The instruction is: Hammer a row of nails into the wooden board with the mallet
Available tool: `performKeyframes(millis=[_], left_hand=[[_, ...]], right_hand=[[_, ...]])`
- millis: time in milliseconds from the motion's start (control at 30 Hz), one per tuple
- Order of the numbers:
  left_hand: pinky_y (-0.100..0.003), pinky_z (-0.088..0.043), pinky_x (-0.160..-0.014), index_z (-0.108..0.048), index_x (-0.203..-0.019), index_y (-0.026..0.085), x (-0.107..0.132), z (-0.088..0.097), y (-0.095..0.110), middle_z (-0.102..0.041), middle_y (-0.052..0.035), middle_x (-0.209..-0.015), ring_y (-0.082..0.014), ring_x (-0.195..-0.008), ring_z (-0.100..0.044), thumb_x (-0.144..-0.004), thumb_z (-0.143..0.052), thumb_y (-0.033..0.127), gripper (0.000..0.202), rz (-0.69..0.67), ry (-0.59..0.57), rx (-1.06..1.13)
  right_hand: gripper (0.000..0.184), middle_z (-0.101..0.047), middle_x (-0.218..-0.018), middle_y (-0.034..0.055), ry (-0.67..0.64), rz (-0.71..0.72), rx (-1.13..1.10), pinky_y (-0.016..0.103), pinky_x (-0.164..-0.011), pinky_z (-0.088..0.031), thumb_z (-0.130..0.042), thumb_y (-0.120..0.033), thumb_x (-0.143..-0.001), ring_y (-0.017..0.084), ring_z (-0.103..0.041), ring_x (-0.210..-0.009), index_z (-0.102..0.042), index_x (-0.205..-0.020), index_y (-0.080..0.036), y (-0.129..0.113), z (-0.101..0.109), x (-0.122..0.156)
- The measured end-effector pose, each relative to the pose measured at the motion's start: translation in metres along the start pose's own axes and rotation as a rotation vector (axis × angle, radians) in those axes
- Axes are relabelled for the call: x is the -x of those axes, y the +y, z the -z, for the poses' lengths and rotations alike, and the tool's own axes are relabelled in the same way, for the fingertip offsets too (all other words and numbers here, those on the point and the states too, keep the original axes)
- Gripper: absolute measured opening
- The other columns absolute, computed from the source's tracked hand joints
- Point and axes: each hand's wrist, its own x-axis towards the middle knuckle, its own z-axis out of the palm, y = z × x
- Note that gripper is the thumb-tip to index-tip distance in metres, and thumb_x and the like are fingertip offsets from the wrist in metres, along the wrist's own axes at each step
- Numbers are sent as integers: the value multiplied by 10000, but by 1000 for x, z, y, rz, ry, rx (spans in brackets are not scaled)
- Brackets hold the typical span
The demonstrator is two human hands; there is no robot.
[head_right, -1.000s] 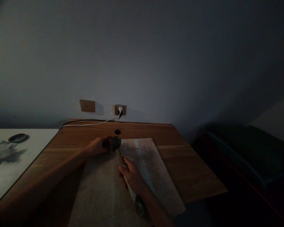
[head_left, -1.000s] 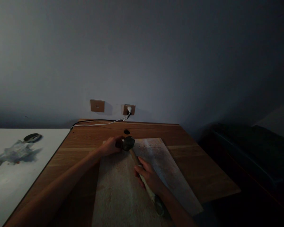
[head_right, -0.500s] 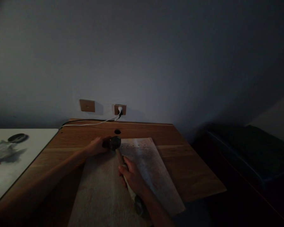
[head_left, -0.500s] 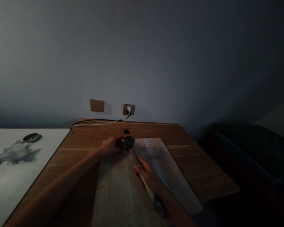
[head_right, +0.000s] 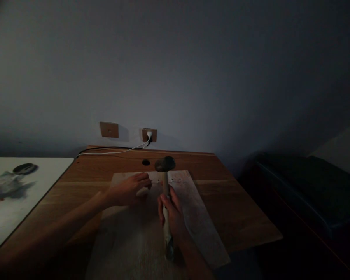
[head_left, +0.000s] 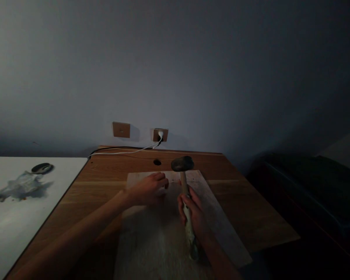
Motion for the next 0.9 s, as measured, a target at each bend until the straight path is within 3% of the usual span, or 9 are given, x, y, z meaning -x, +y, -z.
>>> performKeyframes(millis=[100,200,333,433,500,600,767,900], left_hand=[[-370,-478,-954,-650,-1076,198,-2,-13,30,-678,-84,-1094,-256,-1064,-612,-831,-686,204,248,-222,-90,-130],[-347,-491,-878,-674,-1010,212,1,-24,48,-712,-55,-1018,-231,-1012,-633,-898,-655,191,116,-345,-118,-259],[-331,-478,-771,-656,-881,208,5,-27,58,-694,-25,-821,-199,-832,-651,-937,-631,154,81,-410,-84,-415],[-328,-472,-738,-656,-942,196,6,-28,63,-692,-37,-826,-197,-804,-652,-941,-631,155,48,-427,-31,-455],[-327,-476,-736,-658,-972,200,5,-24,61,-694,-40,-874,-201,-818,-658,-931,-638,154,65,-421,-55,-433],[-310,-477,-734,-662,-934,211,4,-5,41,-680,-34,-899,-191,-798,-657,-888,-642,117,107,-284,-120,-299],[-250,-444,-664,-647,-861,193,13,42,-25,-683,-3,-828,-155,-731,-641,-760,-609,59,172,139,-141,137],[-249,-444,-671,-652,-835,183,20,48,-58,-696,-16,-808,-166,-736,-648,-738,-586,89,150,230,-144,218]], right_hand=[[432,-550,-694,-76,31,-7,-72,161,-277,-323,-695,-439,-813,45,-379,-329,-561,-1160,-220,0,5,-6],[457,-535,-659,-85,11,-4,-120,165,-273,-340,-686,-406,-798,54,-370,-329,-568,-1201,-226,-3,9,-11],[459,-532,-651,-89,4,-18,-107,166,-267,-352,-687,-403,-789,56,-362,-329,-574,-1199,-230,-6,9,-12],[462,-530,-656,-90,6,-44,-87,164,-268,-347,-696,-419,-786,56,-368,-336,-566,-1186,-227,-6,7,-10],[466,-522,-655,-93,14,-53,-73,163,-266,-344,-703,-431,-777,53,-367,-332,-563,-1169,-222,-5,6,-9],[483,-515,-659,-95,21,-60,-75,160,-263,-339,-708,-436,-769,49,-360,-326,-558,-1175,-222,-4,5,-9],[519,-504,-643,-96,-74,-80,-110,163,-264,-320,-699,-430,-768,47,-328,-319,-561,-1224,-224,-4,4,-11],[537,-542,-665,-83,-159,-140,-56,171,-276,-325,-689,-461,-779,42,-339,-312,-567,-1241,-216,-5,2,-9]])
